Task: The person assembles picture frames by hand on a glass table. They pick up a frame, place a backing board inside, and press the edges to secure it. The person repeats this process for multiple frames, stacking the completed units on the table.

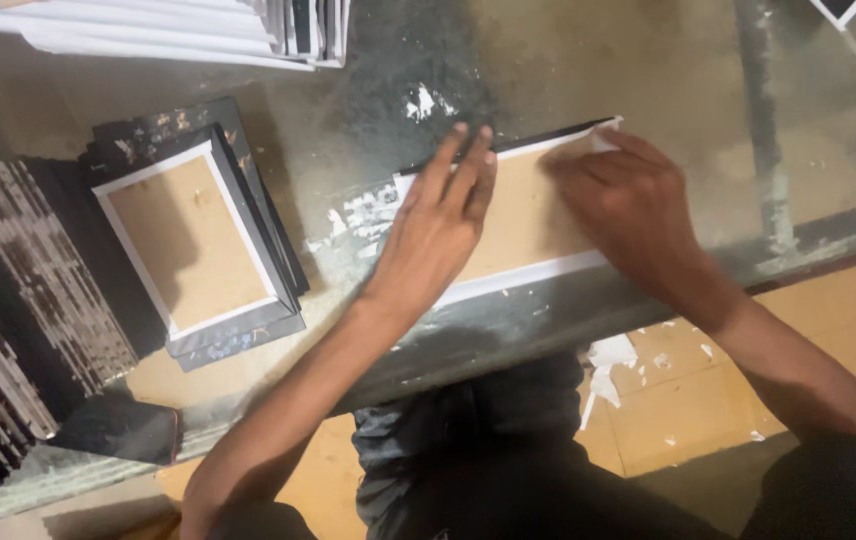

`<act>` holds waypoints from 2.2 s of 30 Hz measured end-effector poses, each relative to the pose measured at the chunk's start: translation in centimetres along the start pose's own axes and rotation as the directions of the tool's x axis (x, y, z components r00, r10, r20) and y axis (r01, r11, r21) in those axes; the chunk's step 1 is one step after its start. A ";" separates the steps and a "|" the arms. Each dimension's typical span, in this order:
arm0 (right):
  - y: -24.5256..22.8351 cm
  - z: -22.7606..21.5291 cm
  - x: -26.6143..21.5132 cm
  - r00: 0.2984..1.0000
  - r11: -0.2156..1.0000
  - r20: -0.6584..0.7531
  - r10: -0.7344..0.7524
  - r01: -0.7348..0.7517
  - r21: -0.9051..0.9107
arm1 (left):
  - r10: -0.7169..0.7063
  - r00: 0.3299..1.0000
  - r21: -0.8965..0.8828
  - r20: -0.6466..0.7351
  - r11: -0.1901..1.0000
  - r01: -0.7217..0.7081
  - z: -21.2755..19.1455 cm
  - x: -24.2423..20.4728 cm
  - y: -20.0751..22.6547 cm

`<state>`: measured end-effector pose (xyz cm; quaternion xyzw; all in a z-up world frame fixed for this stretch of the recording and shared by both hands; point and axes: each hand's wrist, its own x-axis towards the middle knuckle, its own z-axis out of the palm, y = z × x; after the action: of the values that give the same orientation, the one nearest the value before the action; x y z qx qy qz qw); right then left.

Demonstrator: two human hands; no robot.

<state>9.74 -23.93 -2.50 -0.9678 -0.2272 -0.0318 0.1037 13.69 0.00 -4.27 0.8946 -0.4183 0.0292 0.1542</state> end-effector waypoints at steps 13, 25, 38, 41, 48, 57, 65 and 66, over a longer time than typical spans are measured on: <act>-0.8 0.7 -1.8 0.979 0.929 0.139 0.147 -0.088 -0.360 | -0.144 0.986 -0.053 -0.084 0.989 0.140 1.1 -3.2 -0.4; -5.8 3.9 -2.3 0.873 0.857 0.093 0.480 -0.488 0.162 | -0.343 0.925 -0.111 -0.165 0.938 0.328 -1.0 1.1 -0.1; -4.6 2.2 -8.7 0.769 0.044 0.343 0.540 -0.432 0.901 | 0.207 0.971 -0.992 0.118 0.066 0.106 -7.4 -3.6 -3.2; -4.2 -3.3 -7.1 0.903 0.509 0.272 0.332 -0.414 0.755 | 0.164 0.986 -1.000 -0.012 -0.008 -0.011 -9.5 -2.4 -3.2; -7.0 -9.2 -1.3 0.959 0.990 0.282 0.016 -0.054 0.127 | 0.315 0.814 -0.637 0.488 0.766 0.085 -11.2 0.3 0.7; -4.5 -5.5 -2.6 0.981 0.996 -0.170 0.089 -0.086 0.026 | 0.053 0.988 -0.156 0.143 0.987 -0.030 -7.6 -1.2 1.1; -3.1 1.1 -3.2 0.964 0.991 -0.230 0.131 -0.123 0.050 | 0.042 0.995 0.104 0.093 0.993 -0.052 -3.0 -2.3 0.9; -3.2 1.3 -3.5 0.962 0.991 -0.238 0.131 -0.126 0.035 | 0.040 0.994 0.085 0.100 0.995 -0.049 -2.8 -2.5 1.0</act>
<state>5.17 -22.35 -3.58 -0.9685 -0.1499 -0.1394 0.1416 11.48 2.12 -1.80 0.8914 -0.4434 0.0068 0.0934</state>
